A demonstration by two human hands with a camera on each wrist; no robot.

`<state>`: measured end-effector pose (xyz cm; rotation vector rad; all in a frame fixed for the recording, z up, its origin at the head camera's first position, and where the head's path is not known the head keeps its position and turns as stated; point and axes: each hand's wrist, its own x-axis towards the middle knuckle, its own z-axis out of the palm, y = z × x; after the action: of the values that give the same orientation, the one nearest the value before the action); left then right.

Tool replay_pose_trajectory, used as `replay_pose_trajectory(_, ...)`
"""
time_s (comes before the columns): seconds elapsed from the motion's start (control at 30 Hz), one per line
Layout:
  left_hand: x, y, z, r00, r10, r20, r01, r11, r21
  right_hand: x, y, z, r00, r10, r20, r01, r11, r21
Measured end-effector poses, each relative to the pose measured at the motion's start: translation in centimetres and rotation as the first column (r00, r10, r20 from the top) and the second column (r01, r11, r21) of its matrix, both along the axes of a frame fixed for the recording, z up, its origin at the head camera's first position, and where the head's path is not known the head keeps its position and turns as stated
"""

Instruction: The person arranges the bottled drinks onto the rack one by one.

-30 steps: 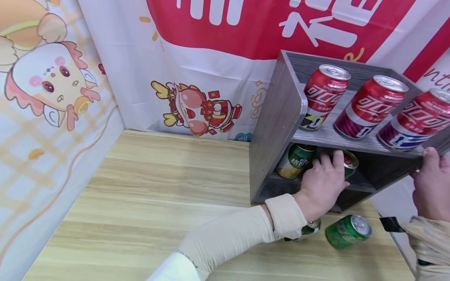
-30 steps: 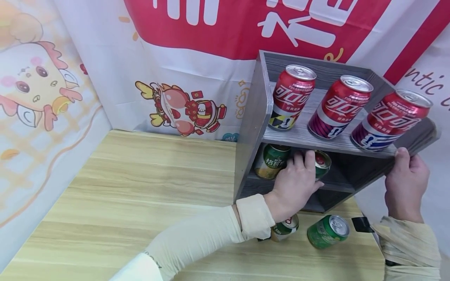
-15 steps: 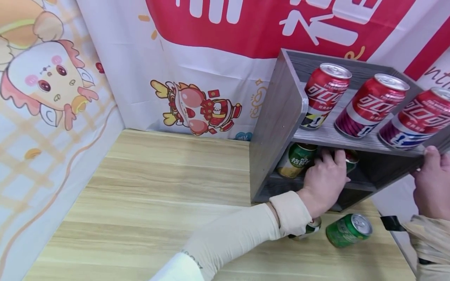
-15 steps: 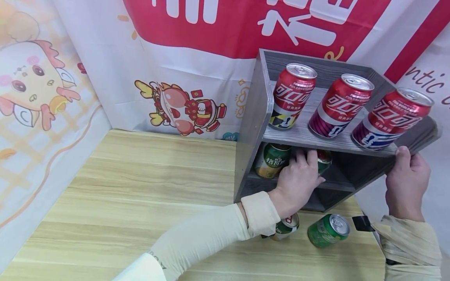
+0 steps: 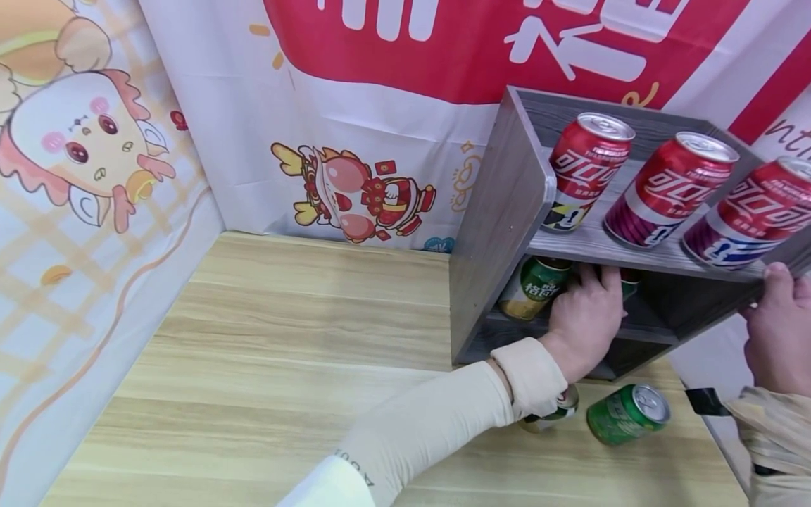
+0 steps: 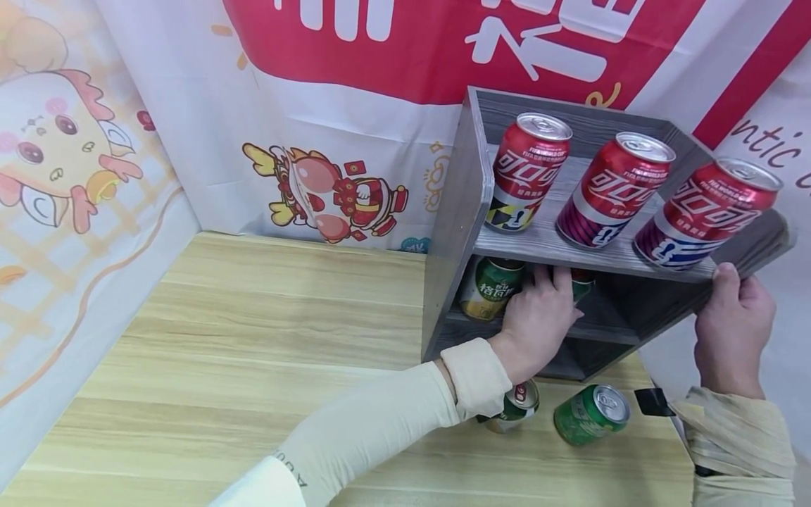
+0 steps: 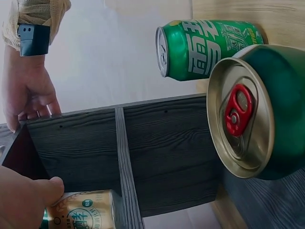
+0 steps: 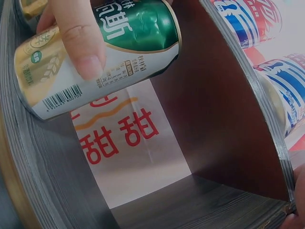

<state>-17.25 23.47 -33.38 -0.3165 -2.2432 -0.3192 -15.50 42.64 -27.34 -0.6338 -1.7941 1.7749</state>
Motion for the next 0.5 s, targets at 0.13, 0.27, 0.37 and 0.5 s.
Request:
replay_pose_trajectory(0.13,-0.28,0.08,0.11,1.000,-0.010,0.020,0.010,1.000,-0.012,0.03,-0.16,0.07,1.000,-0.009,0.018,0.009,1.000,0.002)
replay_pose_trajectory(0.27,-0.46,0.03,0.27,0.998,-0.023,0.058,0.025,0.999,-0.032,0.09,-0.25,0.17,0.999,-0.011,0.030,0.011,1.000,0.001)
replay_pose_trajectory(0.37,-0.48,0.02,0.34,0.996,-0.033,0.078,0.036,0.999,-0.037,0.08,-0.28,0.27,0.999,-0.011,0.035,0.011,1.000,0.003)
replay_pose_trajectory(0.5,-0.46,-0.02,0.38,0.995,-0.038,0.091,0.043,0.998,-0.051,0.04,-0.27,0.36,0.999,-0.011,0.037,0.011,1.000,0.003)
